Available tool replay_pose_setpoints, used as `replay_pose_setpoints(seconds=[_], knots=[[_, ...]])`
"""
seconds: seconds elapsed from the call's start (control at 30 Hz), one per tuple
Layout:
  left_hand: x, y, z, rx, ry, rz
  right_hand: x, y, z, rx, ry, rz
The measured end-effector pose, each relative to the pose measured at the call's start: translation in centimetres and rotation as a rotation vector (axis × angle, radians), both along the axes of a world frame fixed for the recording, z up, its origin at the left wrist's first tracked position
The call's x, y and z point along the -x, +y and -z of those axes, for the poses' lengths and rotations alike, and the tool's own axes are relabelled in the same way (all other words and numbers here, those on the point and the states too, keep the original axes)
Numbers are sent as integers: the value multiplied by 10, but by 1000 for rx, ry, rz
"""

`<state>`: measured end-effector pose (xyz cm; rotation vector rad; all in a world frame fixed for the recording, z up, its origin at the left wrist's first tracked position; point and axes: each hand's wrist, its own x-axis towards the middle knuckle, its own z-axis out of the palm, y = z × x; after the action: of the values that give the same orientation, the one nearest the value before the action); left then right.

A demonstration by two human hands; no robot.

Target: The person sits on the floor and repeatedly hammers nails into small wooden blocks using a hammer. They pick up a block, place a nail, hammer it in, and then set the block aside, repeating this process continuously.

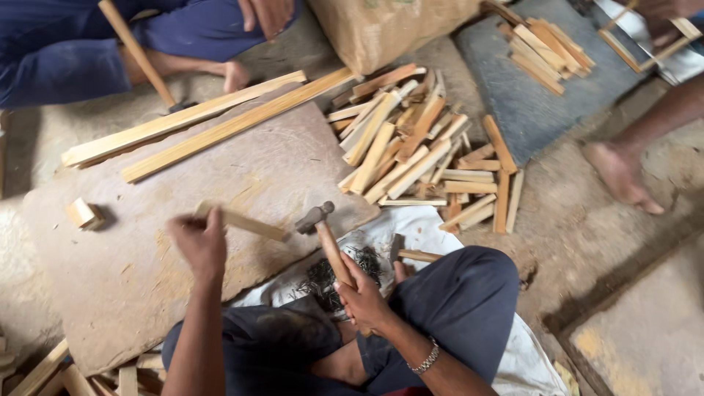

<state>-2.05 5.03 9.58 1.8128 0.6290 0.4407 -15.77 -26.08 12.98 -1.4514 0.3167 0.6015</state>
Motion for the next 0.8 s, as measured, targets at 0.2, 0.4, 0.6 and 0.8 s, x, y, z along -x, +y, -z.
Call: replay_pose_setpoints(seconds=[0.2,0.4,0.6,0.8], knots=[[47,24,34,-306,262,-12,-4,-1,-13,-2,41,12],[67,6,35,-858,8,273,-7,0,-9,0,8,3],[38,-16,18,-849,244,526,-8,-2,-10,9,64,-17],[57,-32,60,-754,-131,316,-2,-8,10,4,-62,-54]])
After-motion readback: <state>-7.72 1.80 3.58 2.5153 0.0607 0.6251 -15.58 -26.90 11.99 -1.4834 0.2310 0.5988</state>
